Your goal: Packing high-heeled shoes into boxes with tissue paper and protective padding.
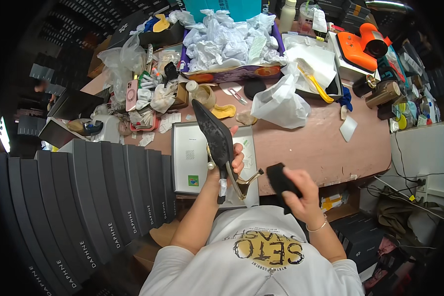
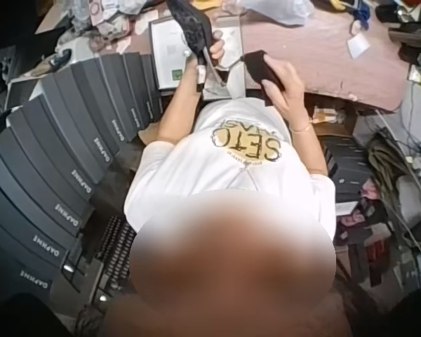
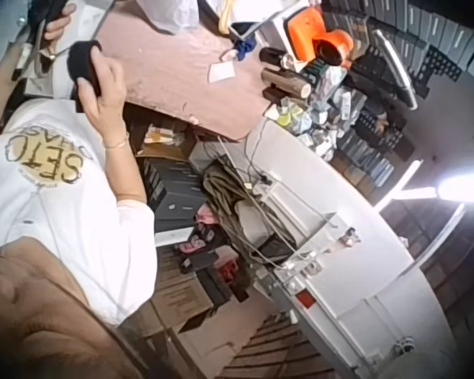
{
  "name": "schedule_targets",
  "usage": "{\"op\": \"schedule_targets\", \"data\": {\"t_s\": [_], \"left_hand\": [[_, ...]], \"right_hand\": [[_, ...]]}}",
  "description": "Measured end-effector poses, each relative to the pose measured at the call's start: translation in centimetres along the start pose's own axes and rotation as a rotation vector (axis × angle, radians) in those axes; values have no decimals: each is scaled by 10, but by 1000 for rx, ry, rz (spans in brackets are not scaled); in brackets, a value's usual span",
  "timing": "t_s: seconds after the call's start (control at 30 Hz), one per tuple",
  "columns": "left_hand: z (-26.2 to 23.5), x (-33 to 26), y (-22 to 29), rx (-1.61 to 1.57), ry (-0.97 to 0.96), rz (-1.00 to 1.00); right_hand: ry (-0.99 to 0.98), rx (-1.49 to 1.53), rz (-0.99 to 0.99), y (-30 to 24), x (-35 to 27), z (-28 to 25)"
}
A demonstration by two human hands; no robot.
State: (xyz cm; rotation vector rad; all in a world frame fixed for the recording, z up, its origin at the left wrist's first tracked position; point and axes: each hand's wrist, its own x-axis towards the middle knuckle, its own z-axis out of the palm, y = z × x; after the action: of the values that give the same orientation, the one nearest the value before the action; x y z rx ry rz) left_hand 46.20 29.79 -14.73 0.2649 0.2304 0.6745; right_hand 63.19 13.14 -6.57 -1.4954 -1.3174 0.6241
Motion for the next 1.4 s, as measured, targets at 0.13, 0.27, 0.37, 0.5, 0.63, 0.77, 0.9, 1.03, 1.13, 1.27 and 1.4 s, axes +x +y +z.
{"op": "schedule_targets", "data": {"t_s": [0.13, 0.27, 0.37, 0.5, 0.63, 0.77, 0.9, 1.03, 1.13, 1.27, 1.4], "left_hand": [[4, -4, -4, -58, 0, -26], [-10, -14, 6, -4, 57, 66], [-8, -20, 10, -3, 152, 84], [-10, -23, 9, 76, 168, -9], [-19, -26, 11, 93, 128, 103], [-1, -16, 30, 30, 213, 105], [-3, -20, 36, 45, 115, 118], [-6, -22, 24, 37, 79, 66], [-8, -26, 22, 78, 131, 58], [2, -55, 10, 344, 390, 39], [8, -110, -11, 480, 332, -248]], "right_hand": [[-136, -279, -313, -19, 16, 63], [-68, -292, -309, -14, -1, 85], [-113, -295, -312, -11, -11, 82], [-125, -302, -302, -26, 7, 88], [-184, -316, -227, -27, -5, 99], [-286, -279, -102, -1, -39, 79], [4, -390, 65, 48, -14, 36], [-37, -446, 266, 169, -15, 46], [96, -536, 187, 177, -1, 50], [213, -624, 126, 143, 63, 19], [97, -842, 193, 175, 110, 7]]}}
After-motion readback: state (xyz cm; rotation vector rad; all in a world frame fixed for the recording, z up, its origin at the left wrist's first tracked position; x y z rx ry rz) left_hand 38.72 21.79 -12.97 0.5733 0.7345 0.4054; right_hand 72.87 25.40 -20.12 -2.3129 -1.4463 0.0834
